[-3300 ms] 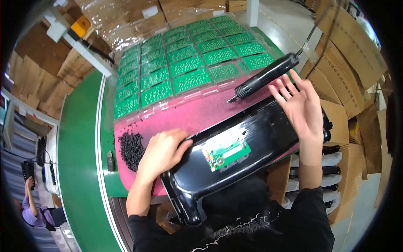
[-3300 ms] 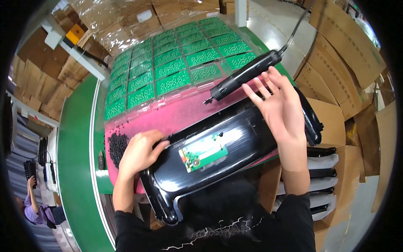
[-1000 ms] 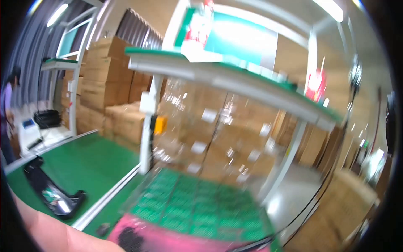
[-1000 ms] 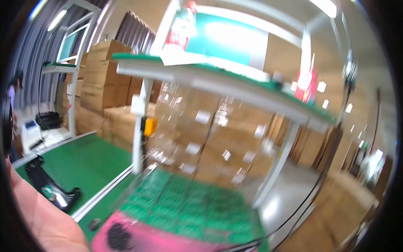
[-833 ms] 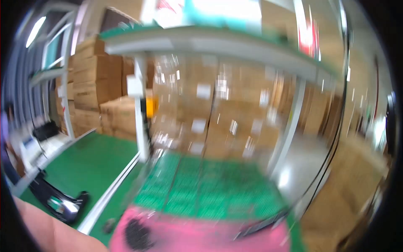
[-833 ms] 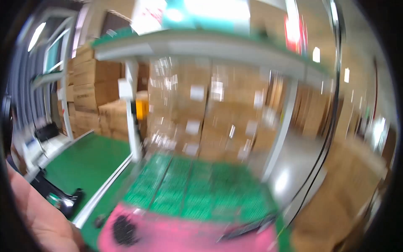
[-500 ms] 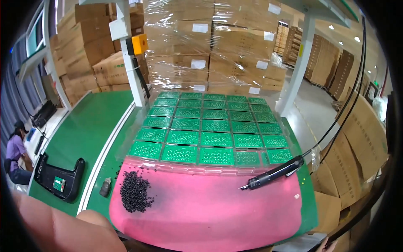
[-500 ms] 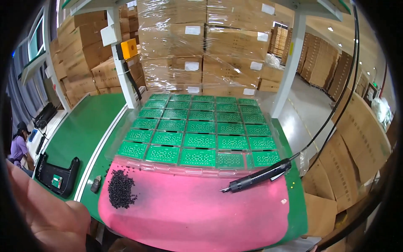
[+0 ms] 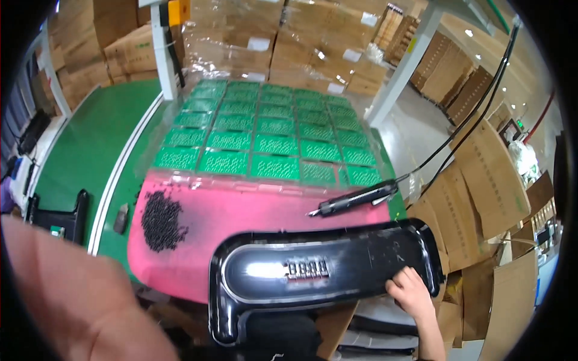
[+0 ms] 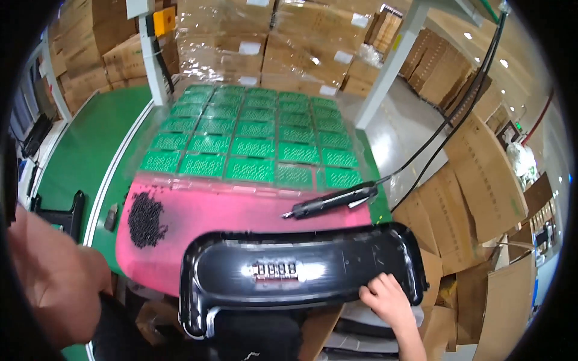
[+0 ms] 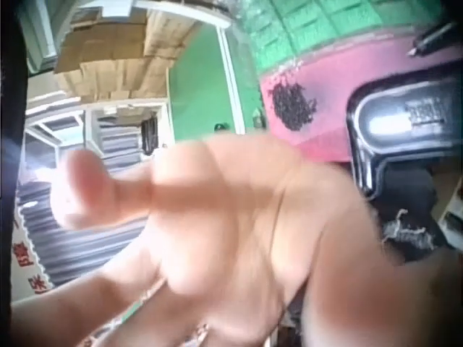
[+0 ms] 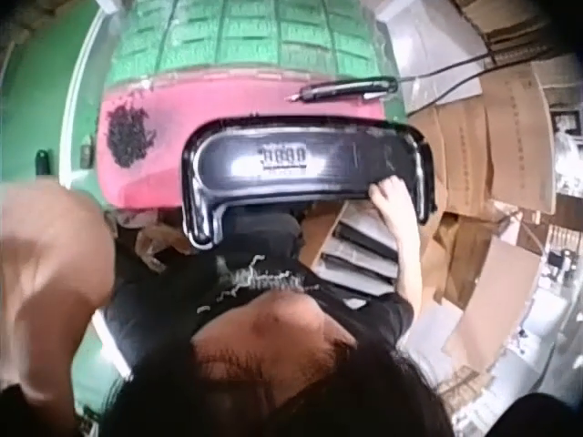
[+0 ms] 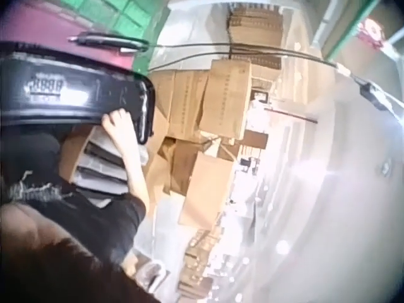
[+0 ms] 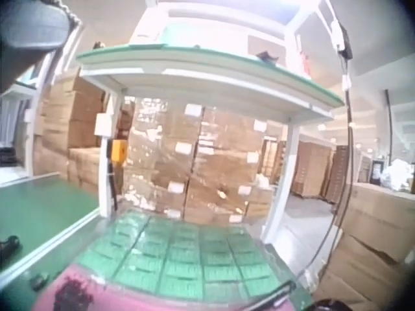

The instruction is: Installing circuit boards into plastic housings using an electric screwdriver.

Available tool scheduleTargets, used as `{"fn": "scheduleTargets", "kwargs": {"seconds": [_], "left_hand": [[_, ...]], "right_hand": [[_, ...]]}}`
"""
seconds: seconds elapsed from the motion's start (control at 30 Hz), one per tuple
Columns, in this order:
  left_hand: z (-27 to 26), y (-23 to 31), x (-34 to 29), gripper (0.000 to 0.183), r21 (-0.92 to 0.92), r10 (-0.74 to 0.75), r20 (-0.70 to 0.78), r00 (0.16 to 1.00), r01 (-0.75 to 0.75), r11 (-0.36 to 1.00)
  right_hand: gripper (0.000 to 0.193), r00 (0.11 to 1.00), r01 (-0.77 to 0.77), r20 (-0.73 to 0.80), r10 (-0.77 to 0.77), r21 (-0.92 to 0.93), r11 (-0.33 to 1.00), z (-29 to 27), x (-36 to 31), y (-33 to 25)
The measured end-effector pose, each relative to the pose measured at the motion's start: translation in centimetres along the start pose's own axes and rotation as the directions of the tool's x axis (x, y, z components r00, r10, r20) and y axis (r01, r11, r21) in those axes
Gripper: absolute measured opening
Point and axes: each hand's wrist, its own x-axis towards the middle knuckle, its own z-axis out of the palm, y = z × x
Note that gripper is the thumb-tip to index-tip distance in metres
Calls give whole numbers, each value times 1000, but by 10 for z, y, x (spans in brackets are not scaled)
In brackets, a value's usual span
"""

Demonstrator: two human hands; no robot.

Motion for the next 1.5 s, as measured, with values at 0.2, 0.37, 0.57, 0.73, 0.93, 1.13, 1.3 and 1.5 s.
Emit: {"fn": "scheduleTargets", "kwargs": {"seconds": [0.2, 0.37, 0.57, 0.73, 0.93, 1.13, 1.3, 1.5], "left_hand": [[0, 20, 33, 24, -6, 116, 1, 993, -116, 993], [43, -11, -20, 32, 219, -299, 925, 234, 315, 924], [50, -34, -129, 38, 344, -353, 935, -37, 337, 876], [47, -36, -135, 25, 394, -411, 911, -41, 386, 834], [40, -38, -132, 18, 403, -446, 894, 36, 365, 839], [33, -37, -119, 53, 427, -547, 796, 259, 399, 811], [38, -16, -104, 96, 292, -626, 763, 161, 779, 556], [42, -10, -93, 74, 245, -561, 820, 108, 821, 516]], "right_hand": [[9, 998, -45, -22, 61, 446, 894, -20, 55, -10], [20, 980, 120, -177, -88, 182, 976, -52, 115, -6], [24, 968, -189, -144, 203, 107, 976, 10, 219, 51], [56, 959, -227, -160, 234, 59, 972, 76, 277, 88], [77, 967, -237, 133, 216, 173, 956, 55, 308, 90], [90, 846, 44, -384, 369, 741, 671, 25, 283, 40], [98, 939, 266, -229, 258, 957, -118, -4, 230, -45], [98, 948, 172, -239, 211, 940, 295, -1, 185, -57]]}}
